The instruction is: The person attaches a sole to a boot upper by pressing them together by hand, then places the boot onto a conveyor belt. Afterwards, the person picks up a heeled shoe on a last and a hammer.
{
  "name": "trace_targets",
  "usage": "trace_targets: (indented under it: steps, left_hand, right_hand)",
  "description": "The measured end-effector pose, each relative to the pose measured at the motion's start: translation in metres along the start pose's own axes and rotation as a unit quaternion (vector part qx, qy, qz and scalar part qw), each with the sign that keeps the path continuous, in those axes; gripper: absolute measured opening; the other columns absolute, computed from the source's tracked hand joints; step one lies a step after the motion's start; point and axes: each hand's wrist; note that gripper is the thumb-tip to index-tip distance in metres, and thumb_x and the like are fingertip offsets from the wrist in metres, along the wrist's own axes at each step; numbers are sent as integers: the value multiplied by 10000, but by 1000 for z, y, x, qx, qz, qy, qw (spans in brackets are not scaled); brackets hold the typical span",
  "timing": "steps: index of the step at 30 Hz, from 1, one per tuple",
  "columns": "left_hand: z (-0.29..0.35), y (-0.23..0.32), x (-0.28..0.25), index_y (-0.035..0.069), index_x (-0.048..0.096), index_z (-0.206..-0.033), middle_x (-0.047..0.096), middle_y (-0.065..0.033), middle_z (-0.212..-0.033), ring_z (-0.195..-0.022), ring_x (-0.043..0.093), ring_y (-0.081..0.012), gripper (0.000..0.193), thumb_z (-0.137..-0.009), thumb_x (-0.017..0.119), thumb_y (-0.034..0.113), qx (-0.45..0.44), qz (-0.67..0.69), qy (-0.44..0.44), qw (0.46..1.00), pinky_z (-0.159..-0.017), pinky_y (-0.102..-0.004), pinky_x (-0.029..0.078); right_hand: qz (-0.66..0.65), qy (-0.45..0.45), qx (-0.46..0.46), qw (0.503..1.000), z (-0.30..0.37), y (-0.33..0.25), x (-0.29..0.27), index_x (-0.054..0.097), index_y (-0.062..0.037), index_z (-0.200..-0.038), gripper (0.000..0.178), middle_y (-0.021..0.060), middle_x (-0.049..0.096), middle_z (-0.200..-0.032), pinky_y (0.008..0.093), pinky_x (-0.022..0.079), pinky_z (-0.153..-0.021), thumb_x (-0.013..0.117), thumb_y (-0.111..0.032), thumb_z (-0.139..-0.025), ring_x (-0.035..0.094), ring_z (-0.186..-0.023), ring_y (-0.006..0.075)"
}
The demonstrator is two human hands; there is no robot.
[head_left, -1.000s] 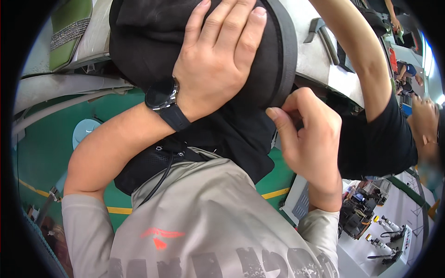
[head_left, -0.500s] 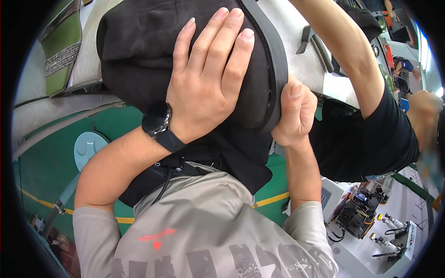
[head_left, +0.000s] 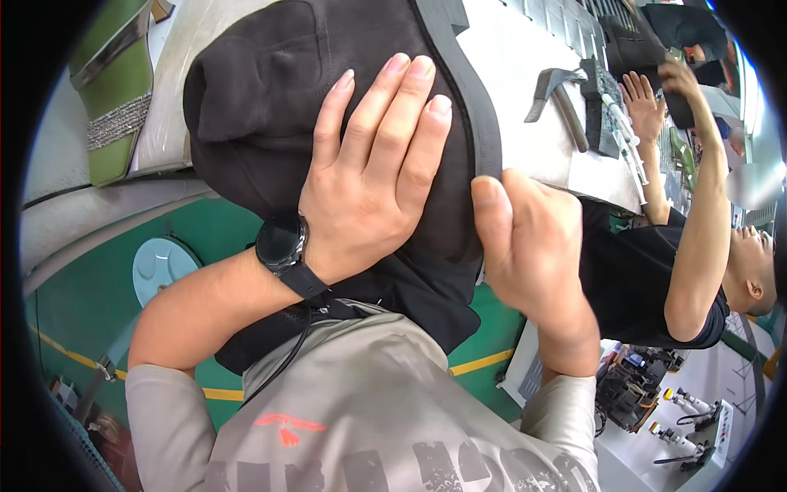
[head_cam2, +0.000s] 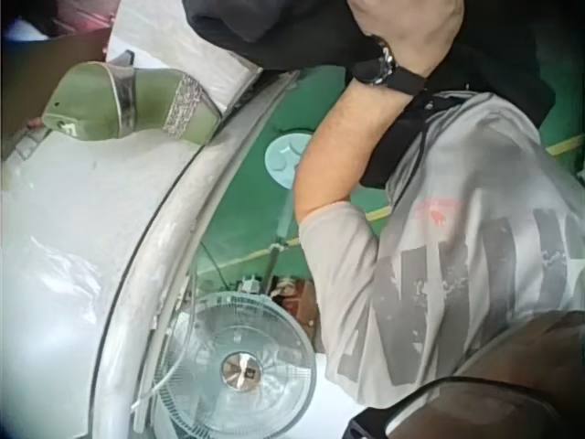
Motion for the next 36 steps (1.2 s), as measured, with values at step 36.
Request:
trace_targets:
  steps: [36]
  left_hand:
    - [-12,-15,-3,6,460,-1473,604,-212,-1531,-1419,607,-333,487,-1025,623,106,-9,-8,-50,999,-1199,-560,415]
  right_hand:
    - [134,-70,-18,988,-61,-3,-13,592,-16,-710,438,162,585,-546,474,455,-468,693,-292,-1036,591,-468,397]
Point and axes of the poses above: each hand's wrist, its own z-axis away from the middle knuckle, its own x-axis out of the palm, y = z × x
